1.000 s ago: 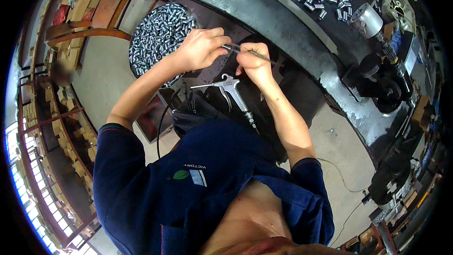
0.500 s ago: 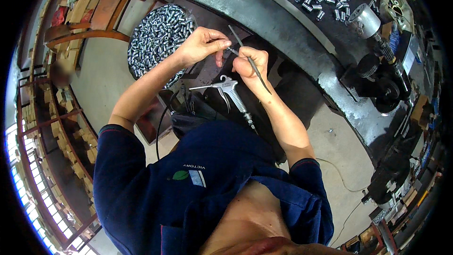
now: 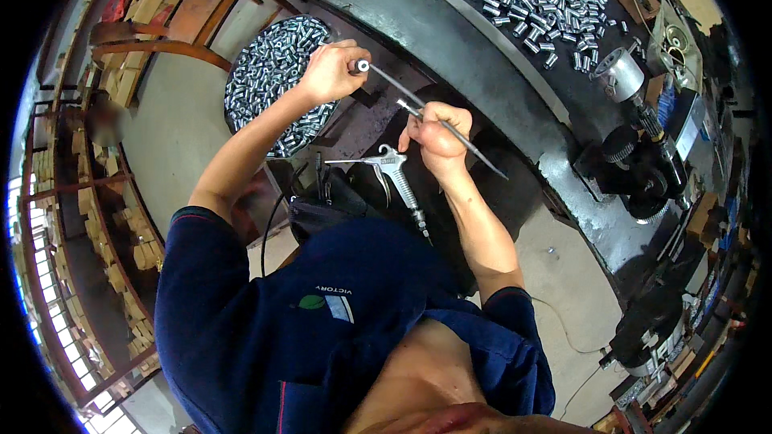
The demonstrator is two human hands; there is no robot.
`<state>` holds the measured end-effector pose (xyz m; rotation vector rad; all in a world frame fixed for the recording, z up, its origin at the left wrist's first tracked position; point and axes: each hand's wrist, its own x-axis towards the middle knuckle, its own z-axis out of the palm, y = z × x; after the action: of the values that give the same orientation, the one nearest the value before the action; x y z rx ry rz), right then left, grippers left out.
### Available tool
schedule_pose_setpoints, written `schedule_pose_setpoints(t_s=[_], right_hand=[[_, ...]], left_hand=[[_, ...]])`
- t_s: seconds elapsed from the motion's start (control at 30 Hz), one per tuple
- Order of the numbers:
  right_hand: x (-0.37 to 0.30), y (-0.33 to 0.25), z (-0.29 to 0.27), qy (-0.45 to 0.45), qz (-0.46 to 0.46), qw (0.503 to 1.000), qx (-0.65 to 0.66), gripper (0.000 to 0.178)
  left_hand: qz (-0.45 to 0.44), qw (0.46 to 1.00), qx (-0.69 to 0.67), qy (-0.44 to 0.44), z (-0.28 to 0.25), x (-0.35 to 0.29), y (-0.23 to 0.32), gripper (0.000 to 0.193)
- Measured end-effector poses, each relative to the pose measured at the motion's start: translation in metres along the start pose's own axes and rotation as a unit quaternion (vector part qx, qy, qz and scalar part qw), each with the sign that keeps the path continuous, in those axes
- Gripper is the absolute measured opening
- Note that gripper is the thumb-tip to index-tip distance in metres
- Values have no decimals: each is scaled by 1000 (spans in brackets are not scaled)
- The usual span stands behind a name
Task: The person repeatedly picks up small cylindrical metal parts from a pile on a workbench. They use a thin metal tool to scrape the surface of each part individually. After cleaning, the person places the part into a separate container.
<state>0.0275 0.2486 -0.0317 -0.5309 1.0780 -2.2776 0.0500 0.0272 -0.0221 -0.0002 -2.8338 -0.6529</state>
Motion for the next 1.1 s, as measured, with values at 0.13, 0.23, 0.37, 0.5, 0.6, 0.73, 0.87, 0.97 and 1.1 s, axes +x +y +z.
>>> schedule_pose_setpoints(t_s=[0.13, 0.23, 0.37, 0.5, 0.6, 0.73, 0.87, 0.97, 1.1], right_hand=[[-1, 2, -1, -24, 13, 1000, 4, 23], [2, 4, -2, -12, 35, 999, -38, 22], [7, 19, -6, -9, 31, 991, -131, 21], [4, 17, -16, 12, -13, 998, -56, 25], [5, 7, -18, 18, -36, 999, -10, 25], [5, 25, -21, 14, -8, 998, -64, 24], [4, 35, -16, -4, 18, 993, -114, 22], [5, 35, -21, 9, 19, 995, -98, 18], [4, 29, -17, 17, 5, 994, -104, 22]], left_hand=[[22, 1000, 14, 5, 4, -2, 8, 20], [83, 996, 27, 0, 5, -1, 23, 22], [144, 989, 2, -18, 11, -1, 42, 22], [125, 990, 69, 15, -7, 23, 19, 20], [142, 983, 110, 30, -19, 61, 14, 20], [219, 971, 42, 88, -7, 146, 56, 22], [102, 937, -316, 107, -4, 221, 77, 25], [24, 899, -431, 71, -24, 212, 95, 35], [103, 939, -326, 25, -33, 144, 47, 31]])
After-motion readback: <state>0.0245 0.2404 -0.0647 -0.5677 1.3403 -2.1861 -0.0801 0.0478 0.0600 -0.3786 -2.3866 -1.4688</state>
